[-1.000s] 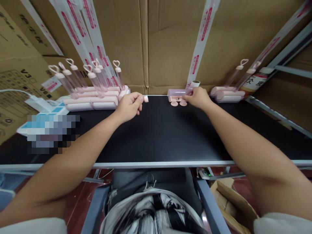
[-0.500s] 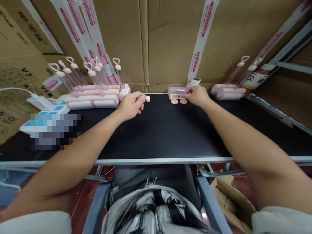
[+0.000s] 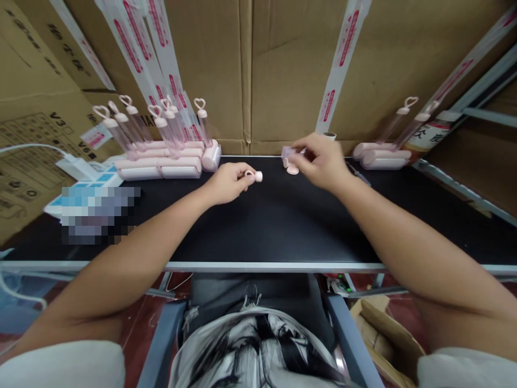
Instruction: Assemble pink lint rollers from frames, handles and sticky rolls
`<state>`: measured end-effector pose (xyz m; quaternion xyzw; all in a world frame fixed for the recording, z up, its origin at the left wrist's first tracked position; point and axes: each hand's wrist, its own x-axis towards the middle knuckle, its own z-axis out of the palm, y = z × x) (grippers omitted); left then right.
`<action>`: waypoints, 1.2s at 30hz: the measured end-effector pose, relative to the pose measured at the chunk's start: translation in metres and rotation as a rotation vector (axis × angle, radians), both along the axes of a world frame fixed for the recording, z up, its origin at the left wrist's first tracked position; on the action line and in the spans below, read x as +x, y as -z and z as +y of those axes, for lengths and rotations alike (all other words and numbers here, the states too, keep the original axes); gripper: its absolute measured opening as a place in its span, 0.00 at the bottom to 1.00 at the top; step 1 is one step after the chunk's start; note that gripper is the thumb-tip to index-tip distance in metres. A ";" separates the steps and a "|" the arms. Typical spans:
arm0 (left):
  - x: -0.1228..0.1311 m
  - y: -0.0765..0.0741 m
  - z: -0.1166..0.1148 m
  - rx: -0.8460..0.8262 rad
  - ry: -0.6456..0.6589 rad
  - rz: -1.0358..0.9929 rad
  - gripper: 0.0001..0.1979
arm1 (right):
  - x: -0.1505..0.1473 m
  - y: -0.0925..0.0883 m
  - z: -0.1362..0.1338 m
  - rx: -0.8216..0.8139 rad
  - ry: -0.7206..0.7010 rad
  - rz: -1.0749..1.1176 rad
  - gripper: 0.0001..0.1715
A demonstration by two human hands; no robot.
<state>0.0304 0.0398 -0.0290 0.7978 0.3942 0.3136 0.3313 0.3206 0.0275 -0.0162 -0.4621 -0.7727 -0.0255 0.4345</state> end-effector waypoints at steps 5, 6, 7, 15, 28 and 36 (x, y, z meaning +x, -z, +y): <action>0.008 0.004 -0.009 -0.039 0.055 0.096 0.13 | -0.056 0.025 -0.020 -0.227 -0.390 -0.110 0.15; 0.010 0.004 -0.010 -0.073 0.049 0.090 0.12 | -0.060 0.029 -0.021 -0.265 -0.403 -0.097 0.16; 0.011 0.004 -0.010 -0.111 0.046 0.074 0.11 | -0.061 0.031 -0.021 -0.291 -0.408 -0.085 0.17; 0.011 0.003 -0.005 -0.152 -0.001 -0.051 0.19 | -0.009 0.016 0.010 -0.143 0.034 -0.090 0.10; 0.004 0.002 -0.002 -0.044 -0.004 0.016 0.12 | 0.009 0.025 0.039 -0.356 0.451 -0.432 0.20; 0.002 0.007 0.003 -0.011 -0.003 0.036 0.12 | 0.005 0.022 0.031 -0.417 0.452 -0.485 0.21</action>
